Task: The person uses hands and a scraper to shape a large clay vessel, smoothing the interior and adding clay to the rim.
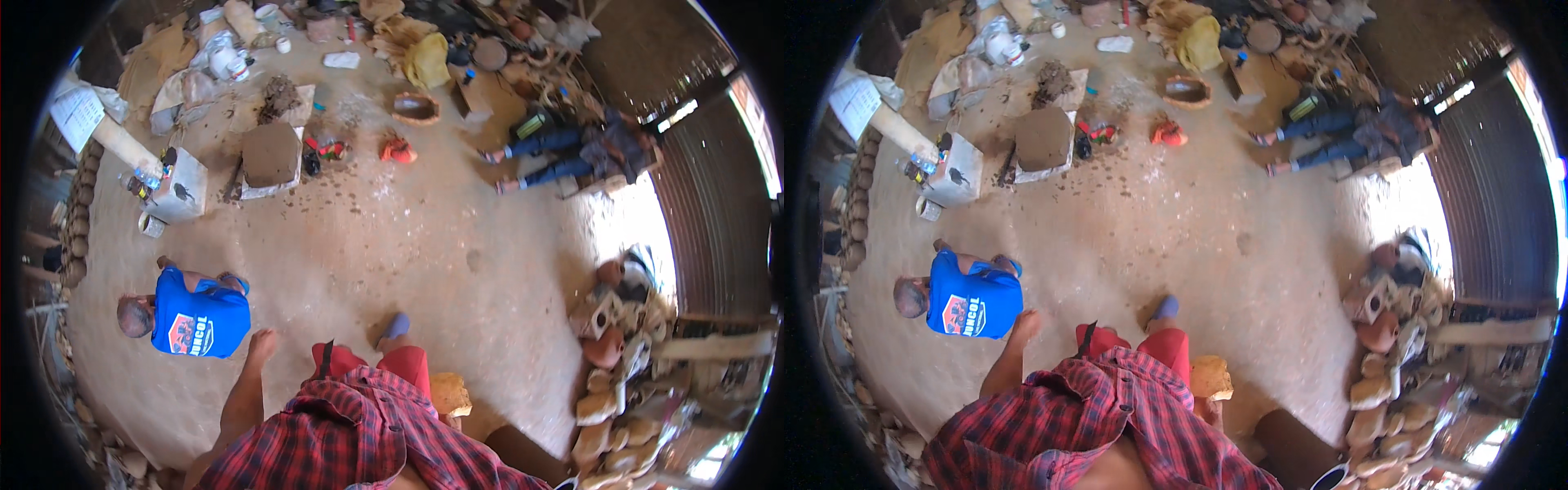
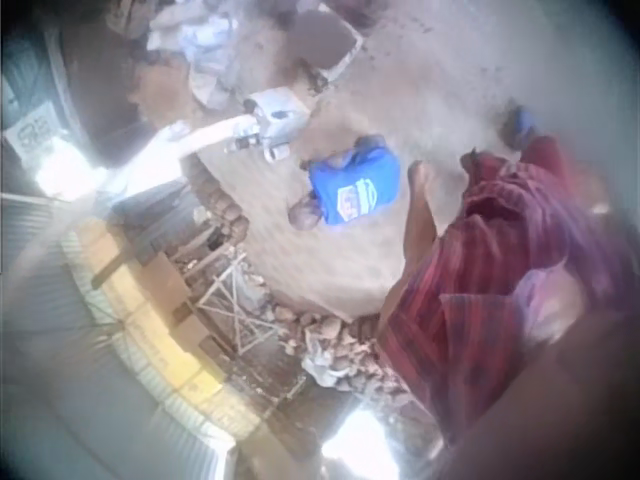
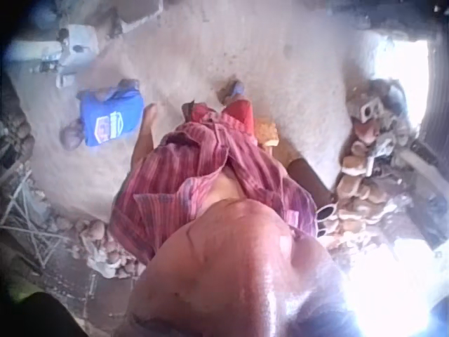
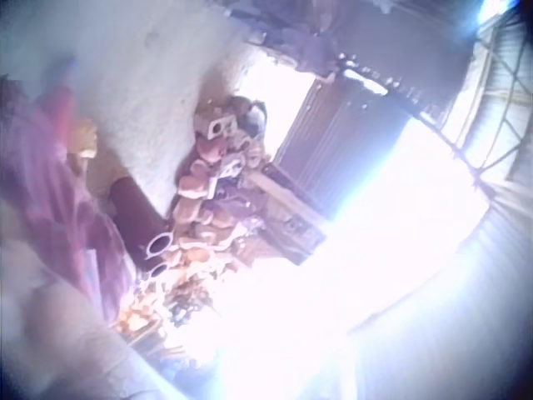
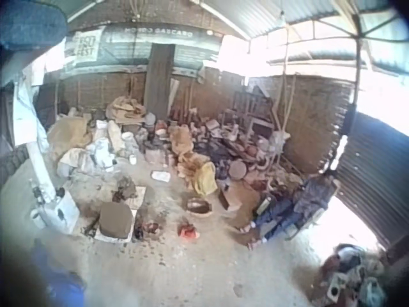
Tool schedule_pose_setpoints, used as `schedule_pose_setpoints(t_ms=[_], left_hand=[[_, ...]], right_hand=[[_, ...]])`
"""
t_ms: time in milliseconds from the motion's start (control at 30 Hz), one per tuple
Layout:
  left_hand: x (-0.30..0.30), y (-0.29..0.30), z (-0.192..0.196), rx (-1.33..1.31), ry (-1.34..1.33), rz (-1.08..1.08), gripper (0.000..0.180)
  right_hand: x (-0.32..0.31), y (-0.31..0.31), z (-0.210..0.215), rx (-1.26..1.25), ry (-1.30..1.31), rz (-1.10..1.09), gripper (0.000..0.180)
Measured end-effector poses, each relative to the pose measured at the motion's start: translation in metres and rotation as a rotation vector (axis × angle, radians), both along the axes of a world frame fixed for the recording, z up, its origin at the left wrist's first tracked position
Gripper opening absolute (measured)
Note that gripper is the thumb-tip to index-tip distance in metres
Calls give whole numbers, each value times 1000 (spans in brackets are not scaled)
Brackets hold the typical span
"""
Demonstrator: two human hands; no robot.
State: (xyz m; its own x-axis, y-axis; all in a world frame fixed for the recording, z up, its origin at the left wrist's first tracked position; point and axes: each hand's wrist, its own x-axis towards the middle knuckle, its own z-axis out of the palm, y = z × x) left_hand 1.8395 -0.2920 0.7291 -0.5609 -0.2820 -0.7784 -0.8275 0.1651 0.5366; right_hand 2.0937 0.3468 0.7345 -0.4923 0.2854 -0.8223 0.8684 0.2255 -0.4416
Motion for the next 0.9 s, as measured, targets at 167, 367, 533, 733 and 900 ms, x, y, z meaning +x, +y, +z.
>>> schedule_pose_setpoints(t_ms=[167, 367, 533, 733, 900], left_hand=[[-30, 53, 6, 111, -148, 495, 33], [-146, 127, -31, 229, -318, 489, 38], [-373, 92, -85, 316, -88, 425, 24], [-647, 4, 8, -156, 360, 123, 55], [-877, 82, 83, 7, 395, 450, 42]], right_hand=[[-225, 105, 35, 97, 76, 128, 62], [-497, 174, 50, 191, 198, 178, 60], [-698, 194, 34, 112, 416, 174, 59], [-876, 150, 49, 9, 198, 396, 59], [-1050, 203, 69, 101, 129, 502, 59]])
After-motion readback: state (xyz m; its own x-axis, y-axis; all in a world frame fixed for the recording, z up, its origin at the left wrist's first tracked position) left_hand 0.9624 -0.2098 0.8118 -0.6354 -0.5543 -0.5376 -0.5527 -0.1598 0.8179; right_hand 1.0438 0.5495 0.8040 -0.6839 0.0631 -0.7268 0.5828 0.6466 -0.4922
